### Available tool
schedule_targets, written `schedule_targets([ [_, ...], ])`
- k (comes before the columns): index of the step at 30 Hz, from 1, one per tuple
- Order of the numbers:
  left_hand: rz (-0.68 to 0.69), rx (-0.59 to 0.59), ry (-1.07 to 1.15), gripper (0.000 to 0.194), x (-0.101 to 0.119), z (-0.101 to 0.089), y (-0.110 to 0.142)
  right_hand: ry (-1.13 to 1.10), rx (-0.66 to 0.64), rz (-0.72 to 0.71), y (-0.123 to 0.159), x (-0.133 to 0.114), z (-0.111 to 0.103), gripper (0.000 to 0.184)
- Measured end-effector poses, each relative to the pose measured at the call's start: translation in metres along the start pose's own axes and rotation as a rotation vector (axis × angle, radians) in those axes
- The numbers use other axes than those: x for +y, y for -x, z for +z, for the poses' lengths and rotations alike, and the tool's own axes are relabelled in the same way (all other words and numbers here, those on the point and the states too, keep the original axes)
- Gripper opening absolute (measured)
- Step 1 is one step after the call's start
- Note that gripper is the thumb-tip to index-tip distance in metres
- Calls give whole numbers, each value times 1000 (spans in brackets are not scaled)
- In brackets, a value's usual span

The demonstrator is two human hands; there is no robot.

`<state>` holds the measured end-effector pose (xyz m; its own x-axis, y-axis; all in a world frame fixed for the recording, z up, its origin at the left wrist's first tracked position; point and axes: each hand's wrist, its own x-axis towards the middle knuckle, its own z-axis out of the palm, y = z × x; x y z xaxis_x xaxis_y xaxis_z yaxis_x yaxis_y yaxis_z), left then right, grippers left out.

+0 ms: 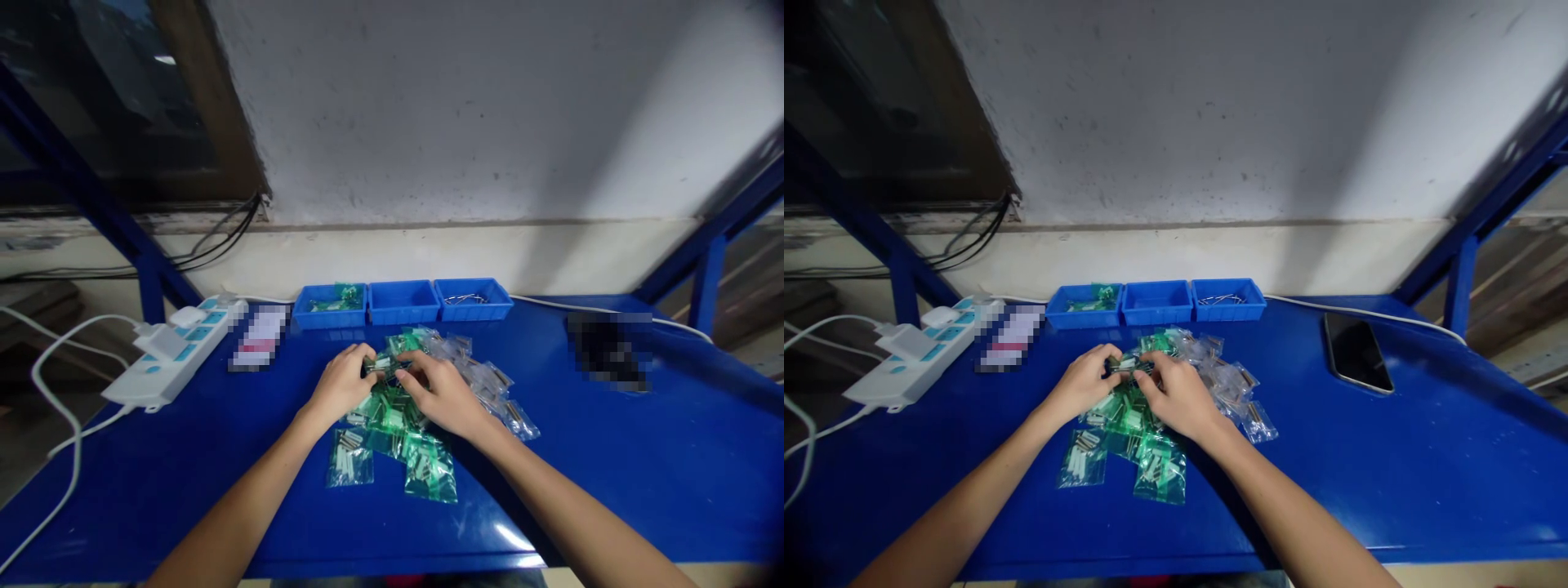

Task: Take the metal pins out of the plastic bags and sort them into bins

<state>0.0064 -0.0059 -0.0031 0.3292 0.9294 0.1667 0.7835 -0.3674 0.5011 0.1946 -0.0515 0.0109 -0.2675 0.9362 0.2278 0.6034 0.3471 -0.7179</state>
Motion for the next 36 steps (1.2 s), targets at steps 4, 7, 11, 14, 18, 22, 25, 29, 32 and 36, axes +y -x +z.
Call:
schedule_targets([
  [4,110,122,363,4,8,-10,-1,-314,39,124,-3,-2,-1,33],
  [7,222,148,571,10,17,-16,2,-700,60,245,-6,-1,-3,42],
  [11,288,79,628,10,26,-19,8,-949,-53,296,-6,-3,-5,32],
  [14,252,43,675,10,29,-18,10,-967,-124,248,-5,-3,-4,27],
  [18,1,63,863,19,30,-12,8,-909,24,197,-5,1,-2,20],
  [22,-262,-101,1082,34,28,-5,6,-724,201,39,-7,3,-8,13],
  [25,-333,-238,1169,44,30,-5,8,-521,287,-117,-5,2,-12,5],
  [29,-255,-248,1192,29,37,-12,12,-270,383,-196,-1,1,-11,11],
  [32,-184,-166,1105,18,39,-14,12,-162,397,-185,2,1,-8,19],
  [36,-140,112,852,19,29,-9,7,-123,382,-112,0,2,-6,17],
])
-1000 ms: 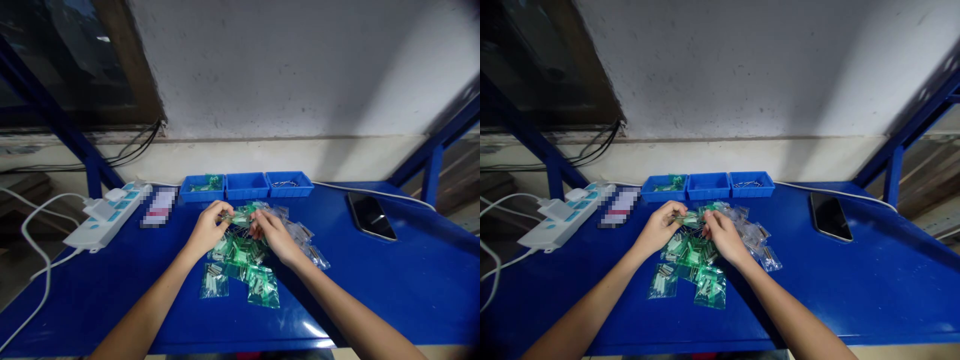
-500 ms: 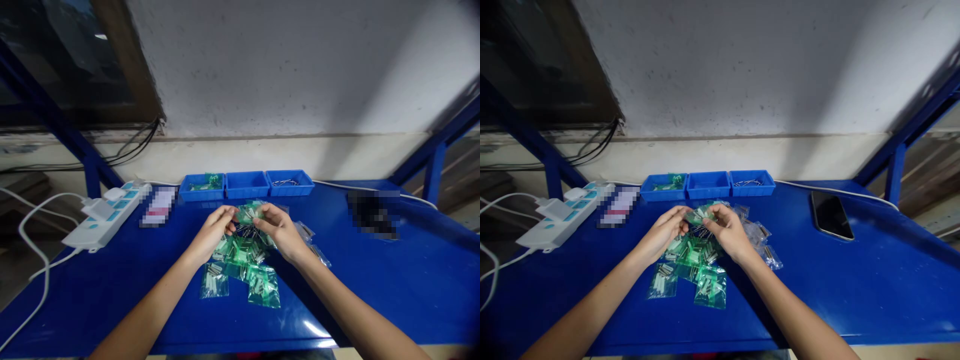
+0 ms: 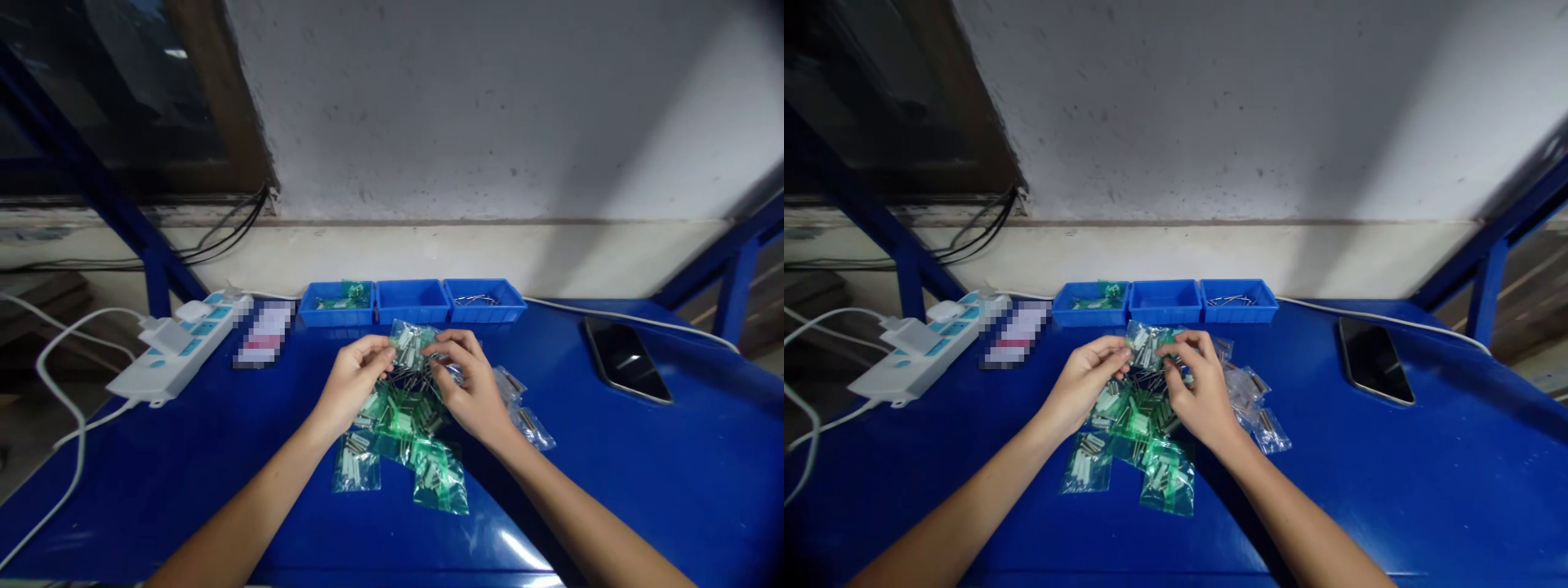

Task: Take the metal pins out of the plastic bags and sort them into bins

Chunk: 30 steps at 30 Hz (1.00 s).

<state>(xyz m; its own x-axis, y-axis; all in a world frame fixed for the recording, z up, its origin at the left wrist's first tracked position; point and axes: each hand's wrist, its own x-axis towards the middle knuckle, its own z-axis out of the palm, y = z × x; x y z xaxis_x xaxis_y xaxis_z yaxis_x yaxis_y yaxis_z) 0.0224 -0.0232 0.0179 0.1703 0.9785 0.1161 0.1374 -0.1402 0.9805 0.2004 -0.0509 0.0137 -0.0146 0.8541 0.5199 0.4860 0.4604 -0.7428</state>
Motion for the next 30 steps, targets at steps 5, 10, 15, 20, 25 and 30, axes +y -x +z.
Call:
schedule_targets([
  [5,460,124,-334,13,-6,-4,0,-254,-154,342,-3,1,4,34],
  [10,672,5,-485,25,1,0,10,-607,-146,469,-1,1,10,33],
  [15,517,-84,-448,21,7,2,12,-353,-106,363,4,-1,14,27],
  [20,178,-135,-197,31,10,3,10,-104,-23,12,8,-3,14,16],
  [25,56,-112,-91,41,6,2,7,16,12,-131,10,-4,13,20],
  [30,148,-80,-205,27,7,1,6,99,-3,-79,13,-9,13,22],
])
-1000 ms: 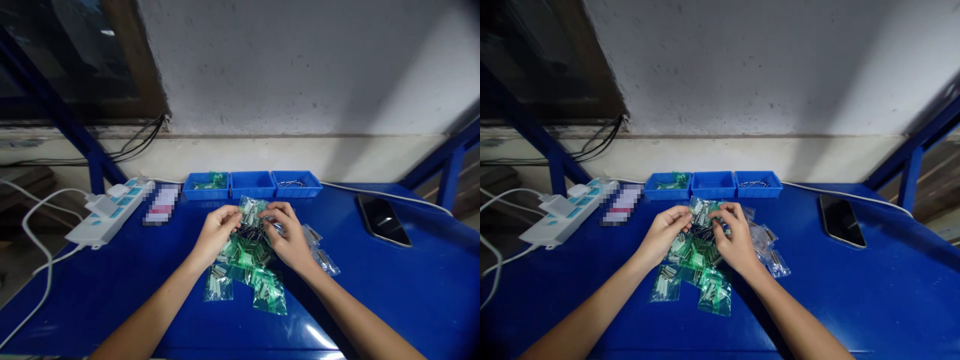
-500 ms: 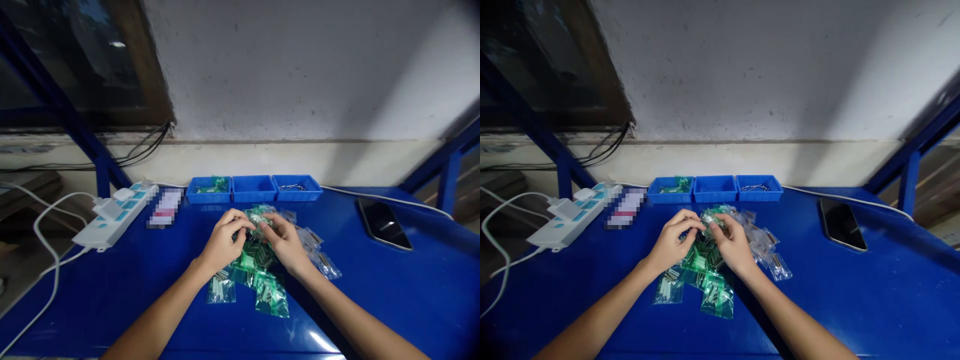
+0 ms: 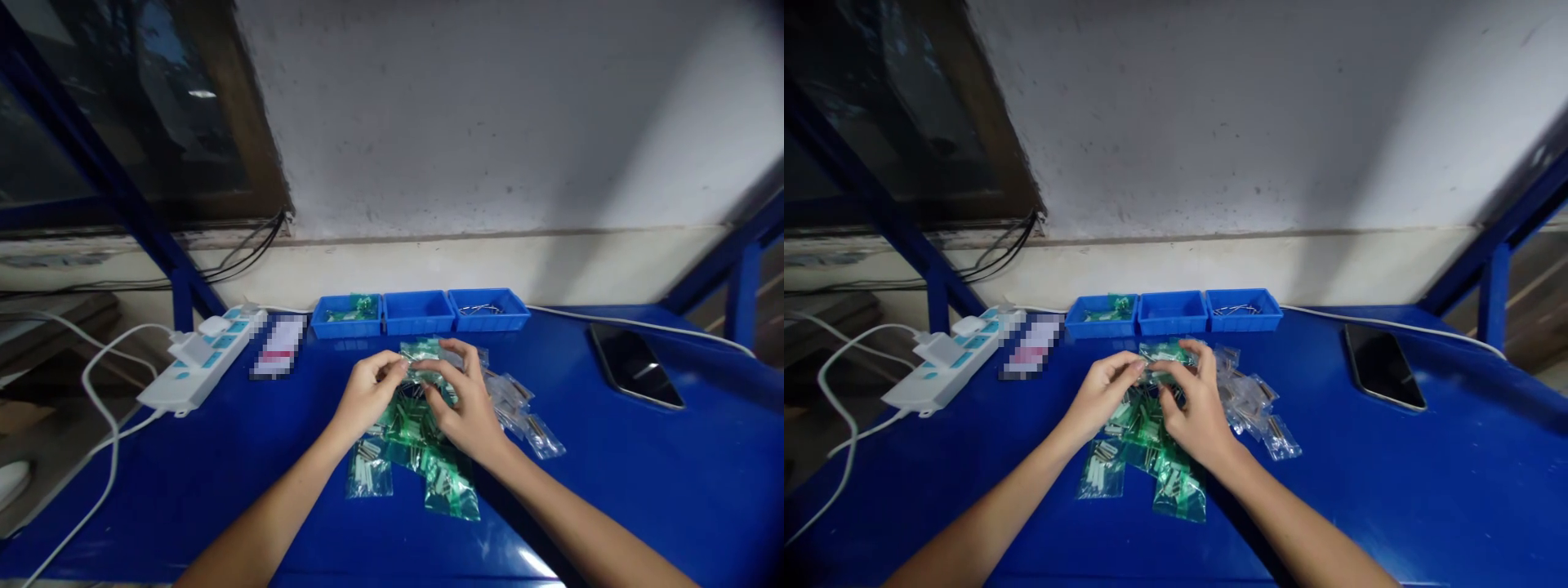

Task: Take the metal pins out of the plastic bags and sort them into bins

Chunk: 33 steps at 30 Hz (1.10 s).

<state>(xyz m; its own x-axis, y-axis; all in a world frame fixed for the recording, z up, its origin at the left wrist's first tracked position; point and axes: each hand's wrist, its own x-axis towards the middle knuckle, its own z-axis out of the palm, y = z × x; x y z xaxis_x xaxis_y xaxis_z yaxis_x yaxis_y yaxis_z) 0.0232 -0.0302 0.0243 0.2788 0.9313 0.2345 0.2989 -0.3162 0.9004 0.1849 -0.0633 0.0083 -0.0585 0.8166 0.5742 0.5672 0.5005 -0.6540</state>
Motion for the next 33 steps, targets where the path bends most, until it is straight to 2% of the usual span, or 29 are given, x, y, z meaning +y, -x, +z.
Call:
schedule_targets([
  [3,130,128,-121,21,0,-1,0,-79,27,137,-4,-1,-3,22],
  [5,281,170,-264,17,-2,-2,2,-239,16,303,-9,1,-6,27],
  [7,440,145,-425,17,-5,-3,3,-470,-24,502,-15,5,-8,40],
  [9,554,103,-547,19,-7,-3,5,-675,-57,641,-18,8,-9,44],
  [12,596,60,-613,19,-7,-1,6,-768,-41,689,-19,11,-9,40],
  [17,431,-7,-471,25,-4,2,5,-556,62,544,-14,11,-7,42],
  [21,213,-23,-271,23,0,1,4,-364,121,347,-10,8,-7,29],
  [24,14,-14,-106,37,0,-1,2,-262,93,134,-8,4,-8,12],
  [27,-131,-39,81,42,-5,-2,-1,-137,29,-117,-5,1,-8,21],
  [30,-84,-51,128,26,-8,-3,-3,-38,-12,-194,-2,0,-5,28],
  [33,88,102,-34,18,-7,-4,-2,-40,-10,-41,-2,1,-3,22],
])
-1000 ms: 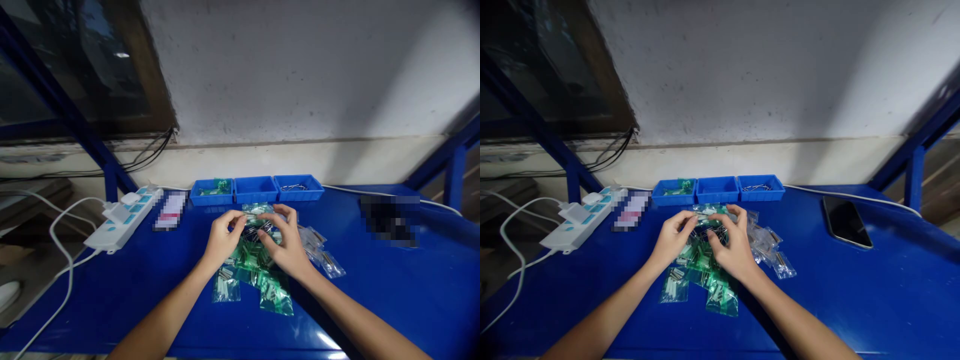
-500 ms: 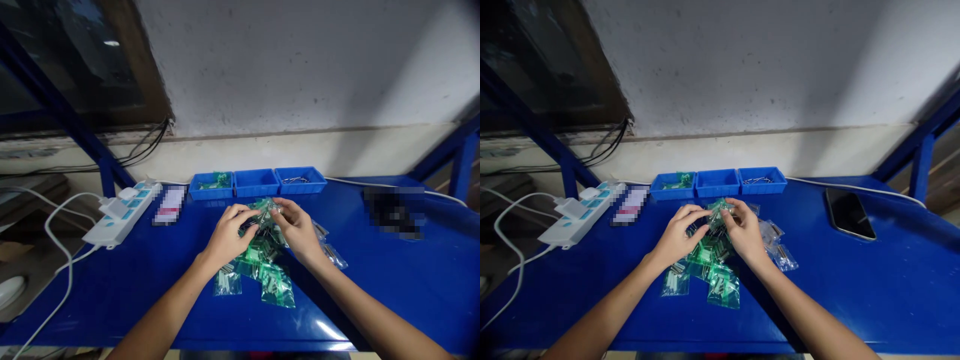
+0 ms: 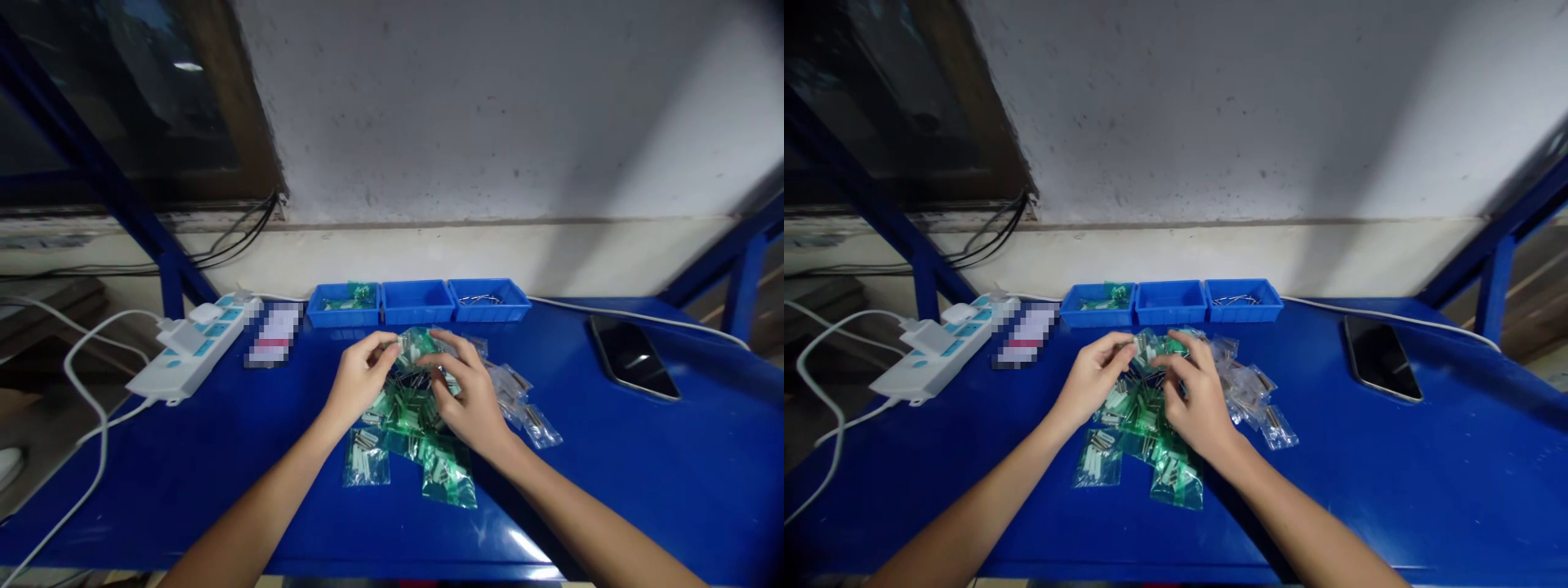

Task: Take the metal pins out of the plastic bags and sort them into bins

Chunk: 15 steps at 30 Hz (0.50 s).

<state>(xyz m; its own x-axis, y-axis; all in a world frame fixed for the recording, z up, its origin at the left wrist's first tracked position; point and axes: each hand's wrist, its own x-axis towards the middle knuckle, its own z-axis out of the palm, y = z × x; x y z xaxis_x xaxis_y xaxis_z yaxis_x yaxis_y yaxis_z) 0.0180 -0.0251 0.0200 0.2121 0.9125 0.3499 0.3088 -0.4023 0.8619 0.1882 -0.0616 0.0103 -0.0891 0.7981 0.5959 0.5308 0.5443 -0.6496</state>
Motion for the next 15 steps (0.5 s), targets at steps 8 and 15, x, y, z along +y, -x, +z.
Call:
schedule_targets([
  [8,509,-18,-280,21,11,4,10,-628,3,618,-12,5,-6,30],
  [15,82,-8,62,39,6,8,8,-506,28,435,-10,1,-5,20],
])
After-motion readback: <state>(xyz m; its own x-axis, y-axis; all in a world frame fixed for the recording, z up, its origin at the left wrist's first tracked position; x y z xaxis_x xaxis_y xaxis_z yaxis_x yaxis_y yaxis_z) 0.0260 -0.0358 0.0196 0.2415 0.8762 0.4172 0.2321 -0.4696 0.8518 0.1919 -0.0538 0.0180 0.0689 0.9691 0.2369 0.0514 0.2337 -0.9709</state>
